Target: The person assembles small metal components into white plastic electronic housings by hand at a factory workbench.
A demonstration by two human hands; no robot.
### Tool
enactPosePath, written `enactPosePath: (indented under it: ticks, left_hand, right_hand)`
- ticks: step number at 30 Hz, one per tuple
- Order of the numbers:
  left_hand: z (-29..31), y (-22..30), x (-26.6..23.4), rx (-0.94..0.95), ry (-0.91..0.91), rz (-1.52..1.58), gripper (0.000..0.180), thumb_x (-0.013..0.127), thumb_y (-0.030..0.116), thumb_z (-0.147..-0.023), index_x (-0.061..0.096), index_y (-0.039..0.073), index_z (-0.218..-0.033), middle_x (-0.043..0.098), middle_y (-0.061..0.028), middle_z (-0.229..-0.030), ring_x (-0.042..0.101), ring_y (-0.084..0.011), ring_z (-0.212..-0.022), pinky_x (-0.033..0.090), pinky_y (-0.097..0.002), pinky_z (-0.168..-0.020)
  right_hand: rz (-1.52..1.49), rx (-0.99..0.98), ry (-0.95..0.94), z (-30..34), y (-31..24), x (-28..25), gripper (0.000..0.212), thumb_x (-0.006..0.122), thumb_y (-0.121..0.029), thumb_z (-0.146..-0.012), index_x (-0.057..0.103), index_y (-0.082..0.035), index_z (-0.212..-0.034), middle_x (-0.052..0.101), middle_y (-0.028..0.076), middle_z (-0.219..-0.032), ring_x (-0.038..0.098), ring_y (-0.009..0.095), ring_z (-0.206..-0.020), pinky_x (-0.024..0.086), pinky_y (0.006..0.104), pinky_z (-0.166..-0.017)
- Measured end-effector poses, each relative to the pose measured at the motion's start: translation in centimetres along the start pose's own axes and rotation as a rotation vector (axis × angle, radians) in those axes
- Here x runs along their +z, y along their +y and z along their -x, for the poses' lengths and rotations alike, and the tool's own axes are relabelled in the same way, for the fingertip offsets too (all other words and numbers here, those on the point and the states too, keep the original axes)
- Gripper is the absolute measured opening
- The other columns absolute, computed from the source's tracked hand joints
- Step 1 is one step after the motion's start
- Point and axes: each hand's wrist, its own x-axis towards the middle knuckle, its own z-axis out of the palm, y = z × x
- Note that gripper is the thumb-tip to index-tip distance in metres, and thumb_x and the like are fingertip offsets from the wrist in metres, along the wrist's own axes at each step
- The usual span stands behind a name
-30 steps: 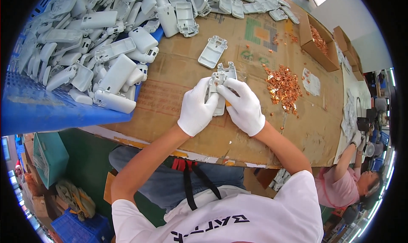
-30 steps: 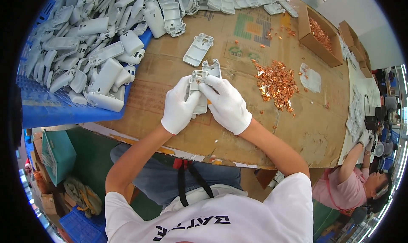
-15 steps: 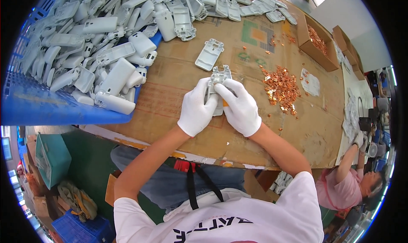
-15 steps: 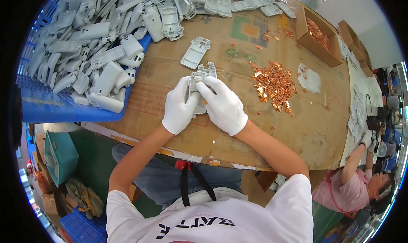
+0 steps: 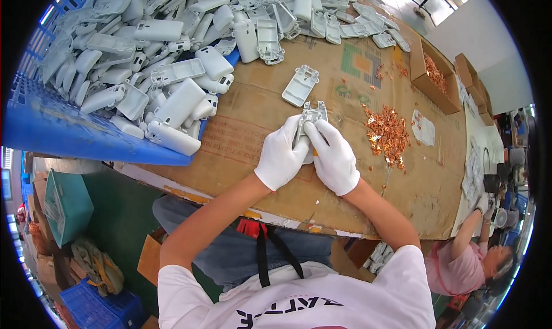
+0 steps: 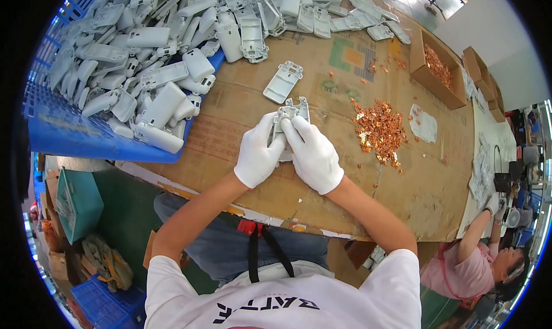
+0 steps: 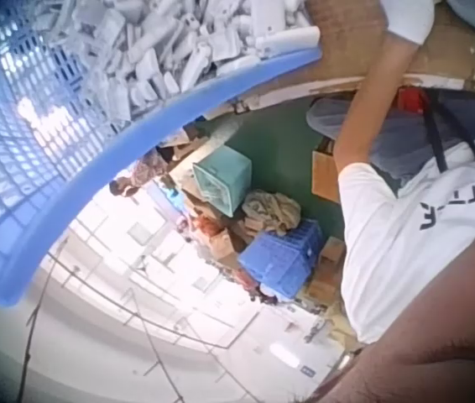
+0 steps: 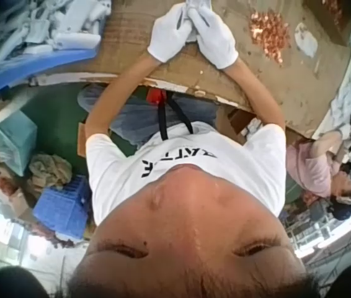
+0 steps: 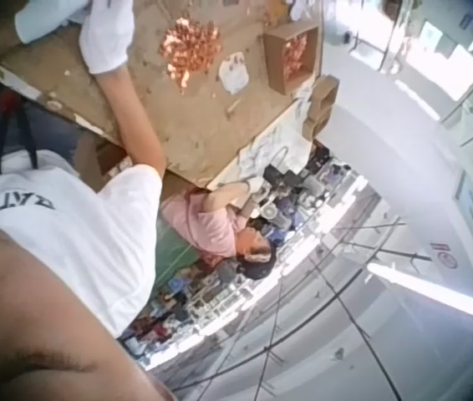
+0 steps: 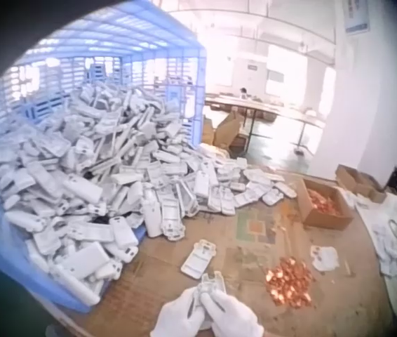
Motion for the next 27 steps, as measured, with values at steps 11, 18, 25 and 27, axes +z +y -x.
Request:
enactPosePath:
  ticks: [11,18,25,27]
  left_hand:
    - [-0.1,-0.1,0.2,0.086,0.004,-0.077,0.033,0.057,0.006,-0.089,0.056,0.004,-0.122,0.067,-0.0245,-0.099,0.066,-0.042,-0.09,0.053,-0.0471,-0.073]
    - [0.3,0.0,-0.1,0.049,0.019,-0.073,0.035,0.055,0.004,-0.087,0.057,0.002,-0.122,0.068,-0.0218,-0.096,0.068,-0.0379,-0.087,0.054,-0.0426,-0.074]
    - [0.3,0.9,-0.1,-0.028,-0.018,-0.059,0.035,0.056,0.005,-0.088,0.056,0.003,-0.123,0.068,-0.0207,-0.094,0.068,-0.0373,-0.085,0.053,-0.0423,-0.072]
    - [0.5,0.4,-0.1,-0.024,-0.012,-0.065,0.034,0.056,0.005,-0.088,0.056,0.003,-0.123,0.068,-0.0208,-0.093,0.068,-0.0378,-0.085,0.053,-0.0426,-0.071]
  right_hand:
    - [-0.015,-0.019,-0.101,0.2,0.3,-0.4,0.041,0.056,-0.006,-0.085,0.055,0.003,-0.125,0.051,0.017,-0.115,0.058,0.034,-0.091,0.051,0.0421,-0.077]
    - [-0.119,-0.069,0.048,0.5,0.4,0.1,0.048,0.061,0.003,-0.079,0.056,0.004,-0.127,0.054,0.015,-0.115,0.059,0.034,-0.097,0.051,0.0405,-0.084]
    - [-0.065,-0.05,-0.008,0.5,0.3,-0.1,0.047,0.062,-0.001,-0.079,0.057,0.004,-0.125,0.054,0.014,-0.112,0.059,0.032,-0.092,0.052,0.0395,-0.078]
    - [-0.075,-0.029,-0.035,0.4,0.1,-0.1,0.048,0.062,0.004,-0.077,0.057,0.004,-0.125,0.054,0.015,-0.113,0.059,0.033,-0.094,0.052,0.0404,-0.081]
